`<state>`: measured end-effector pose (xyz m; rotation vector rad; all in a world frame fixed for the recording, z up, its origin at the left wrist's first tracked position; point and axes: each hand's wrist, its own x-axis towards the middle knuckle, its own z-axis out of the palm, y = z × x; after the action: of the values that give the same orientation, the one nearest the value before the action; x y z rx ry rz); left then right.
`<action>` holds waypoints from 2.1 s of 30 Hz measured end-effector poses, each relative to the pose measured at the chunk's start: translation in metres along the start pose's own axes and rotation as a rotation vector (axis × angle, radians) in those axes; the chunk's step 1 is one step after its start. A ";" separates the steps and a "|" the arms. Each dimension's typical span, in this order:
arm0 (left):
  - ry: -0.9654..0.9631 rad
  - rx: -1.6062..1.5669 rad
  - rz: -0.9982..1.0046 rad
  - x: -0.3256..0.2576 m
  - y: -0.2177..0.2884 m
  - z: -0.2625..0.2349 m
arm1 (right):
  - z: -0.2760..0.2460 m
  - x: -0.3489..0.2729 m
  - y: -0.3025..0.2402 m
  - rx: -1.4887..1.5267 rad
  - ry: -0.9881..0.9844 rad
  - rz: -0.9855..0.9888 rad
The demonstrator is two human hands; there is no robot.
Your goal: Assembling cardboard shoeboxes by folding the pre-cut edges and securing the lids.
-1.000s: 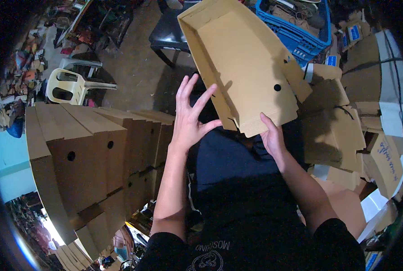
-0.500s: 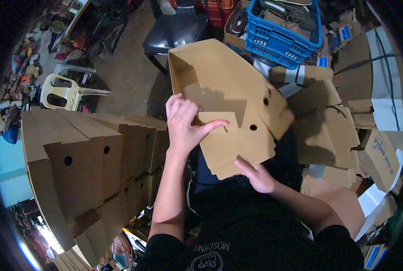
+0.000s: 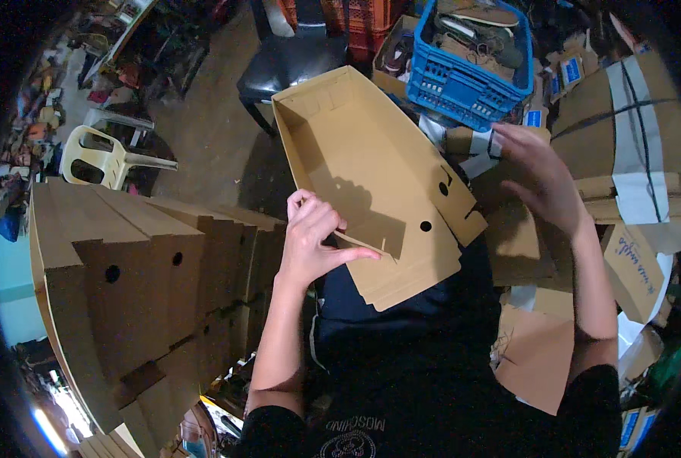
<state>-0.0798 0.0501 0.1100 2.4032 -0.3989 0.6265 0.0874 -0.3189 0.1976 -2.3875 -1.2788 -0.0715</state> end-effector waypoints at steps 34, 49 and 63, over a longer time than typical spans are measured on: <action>0.437 -0.250 -0.419 -0.022 -0.005 -0.002 | 0.102 0.050 -0.085 0.128 0.030 -0.360; 0.373 -0.109 -0.479 -0.021 0.010 -0.005 | 0.122 0.016 -0.101 0.098 0.115 -0.386; 0.444 -0.131 -0.543 -0.023 0.012 -0.012 | 0.130 0.012 -0.108 0.059 0.095 -0.341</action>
<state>-0.1081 0.0514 0.1122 2.0362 0.3767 0.8135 -0.0129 -0.2058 0.1198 -2.0684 -1.6039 -0.2420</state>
